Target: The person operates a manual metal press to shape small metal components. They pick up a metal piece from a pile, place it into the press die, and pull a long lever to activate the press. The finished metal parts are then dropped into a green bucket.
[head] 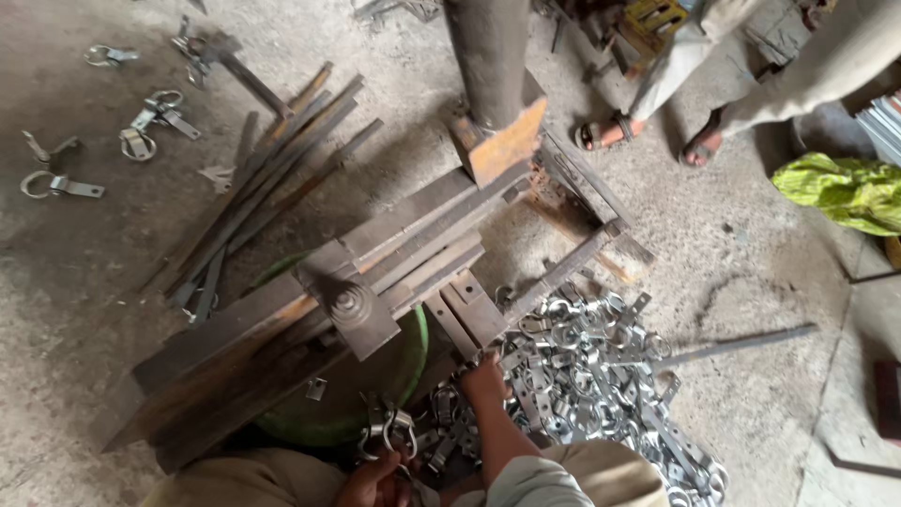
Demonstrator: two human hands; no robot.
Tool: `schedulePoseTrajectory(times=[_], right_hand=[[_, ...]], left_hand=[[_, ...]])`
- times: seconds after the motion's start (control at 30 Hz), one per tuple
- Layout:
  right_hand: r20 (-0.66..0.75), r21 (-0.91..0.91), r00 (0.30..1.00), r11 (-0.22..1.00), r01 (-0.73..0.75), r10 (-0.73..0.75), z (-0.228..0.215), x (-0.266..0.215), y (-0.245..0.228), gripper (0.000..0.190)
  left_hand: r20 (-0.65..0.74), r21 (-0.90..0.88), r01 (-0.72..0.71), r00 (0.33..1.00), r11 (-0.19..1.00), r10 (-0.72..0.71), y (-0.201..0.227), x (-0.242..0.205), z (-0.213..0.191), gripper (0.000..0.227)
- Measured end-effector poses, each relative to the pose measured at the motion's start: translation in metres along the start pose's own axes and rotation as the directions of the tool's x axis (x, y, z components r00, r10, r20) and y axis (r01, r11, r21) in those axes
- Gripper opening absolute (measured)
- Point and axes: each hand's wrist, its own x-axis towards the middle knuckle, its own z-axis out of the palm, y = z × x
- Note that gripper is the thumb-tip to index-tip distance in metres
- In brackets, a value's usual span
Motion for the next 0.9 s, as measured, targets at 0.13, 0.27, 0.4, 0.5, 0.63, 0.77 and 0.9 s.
schedulePoseTrajectory(times=[0.13,0.27,0.4,0.5,0.63,0.77,0.9], right_hand=[[0.054,-0.031,0.996,0.997,-0.072,0.074,-0.010,0.002,0.010,0.084],[0.071,-0.103,0.997,0.994,0.025,-0.018,-0.023,-0.003,0.023,0.100],[0.222,-0.289,0.975,0.953,0.090,-0.025,-0.025,-0.012,0.023,0.106],[0.226,-0.309,0.970,0.938,0.156,-0.087,-0.021,0.001,0.019,0.101],[0.350,-0.248,0.931,0.949,0.197,-0.102,-0.037,0.026,0.025,0.085],[0.350,-0.009,0.930,0.993,0.121,-0.110,-0.038,0.025,0.027,0.054],[0.351,0.130,0.931,0.990,0.059,-0.102,-0.029,0.027,0.020,0.029]], left_hand=[[-0.195,0.074,0.062,0.980,0.995,-0.047,0.005,0.003,0.005,0.031],[-0.122,0.012,-0.029,0.992,1.000,0.030,-0.008,-0.003,0.022,0.031],[-0.073,0.036,-0.040,0.996,0.999,0.042,-0.004,-0.009,0.044,0.030],[-0.060,0.002,-0.039,0.997,0.999,0.039,-0.003,-0.008,0.047,0.030],[-0.064,-0.007,-0.042,0.997,0.999,0.041,0.001,-0.010,0.048,0.031],[-0.050,0.017,-0.100,0.994,0.995,0.101,-0.001,-0.003,0.043,0.031],[-0.129,0.090,-0.116,0.984,0.989,0.127,-0.005,-0.004,0.041,0.027]])
